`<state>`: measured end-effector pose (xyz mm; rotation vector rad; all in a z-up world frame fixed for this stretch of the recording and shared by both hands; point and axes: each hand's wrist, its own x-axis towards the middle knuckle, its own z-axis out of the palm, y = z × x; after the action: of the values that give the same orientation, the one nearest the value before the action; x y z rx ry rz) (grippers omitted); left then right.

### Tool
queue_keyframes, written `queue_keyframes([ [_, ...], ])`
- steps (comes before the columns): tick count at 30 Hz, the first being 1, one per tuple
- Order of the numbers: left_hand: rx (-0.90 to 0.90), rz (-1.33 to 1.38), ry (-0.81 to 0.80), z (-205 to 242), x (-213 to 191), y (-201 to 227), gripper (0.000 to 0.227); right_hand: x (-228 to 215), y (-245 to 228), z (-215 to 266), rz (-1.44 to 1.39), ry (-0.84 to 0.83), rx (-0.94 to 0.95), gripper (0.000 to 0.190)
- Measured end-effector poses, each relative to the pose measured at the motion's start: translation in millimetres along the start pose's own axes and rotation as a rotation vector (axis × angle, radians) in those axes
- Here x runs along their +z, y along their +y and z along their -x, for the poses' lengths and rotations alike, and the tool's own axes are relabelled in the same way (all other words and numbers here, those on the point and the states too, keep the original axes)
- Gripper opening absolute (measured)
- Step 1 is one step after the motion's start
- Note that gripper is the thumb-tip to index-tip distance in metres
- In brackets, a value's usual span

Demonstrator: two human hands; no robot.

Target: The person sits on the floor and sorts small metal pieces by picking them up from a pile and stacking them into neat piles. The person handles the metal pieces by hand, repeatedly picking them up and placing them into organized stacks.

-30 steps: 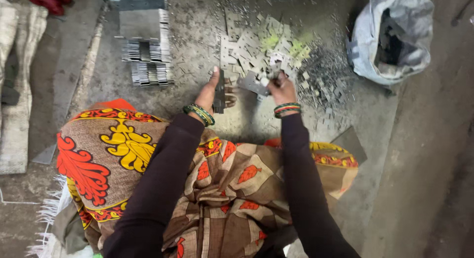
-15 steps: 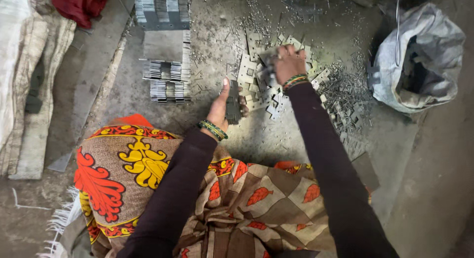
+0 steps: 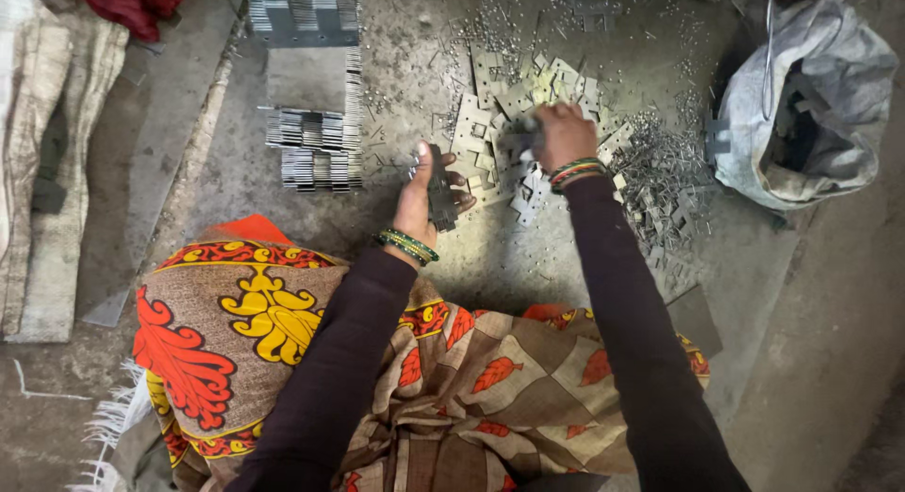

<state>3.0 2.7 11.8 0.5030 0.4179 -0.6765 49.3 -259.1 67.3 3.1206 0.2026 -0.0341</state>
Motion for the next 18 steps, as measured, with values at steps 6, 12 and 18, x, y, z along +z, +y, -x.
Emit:
queue_keyframes([
  [6,0.099,-0.08,0.048,0,1,-3,0.064,-25,-15,14,-0.553,-0.312,0.26,0.026],
  [12,0.08,0.065,-0.083,7,4,-1,0.068,20,-40,-16,-0.298,-0.121,0.25,0.041],
  [18,0.021,0.052,-0.092,0,1,-4,0.067,69,-20,-55,0.345,0.052,0.131,0.023],
])
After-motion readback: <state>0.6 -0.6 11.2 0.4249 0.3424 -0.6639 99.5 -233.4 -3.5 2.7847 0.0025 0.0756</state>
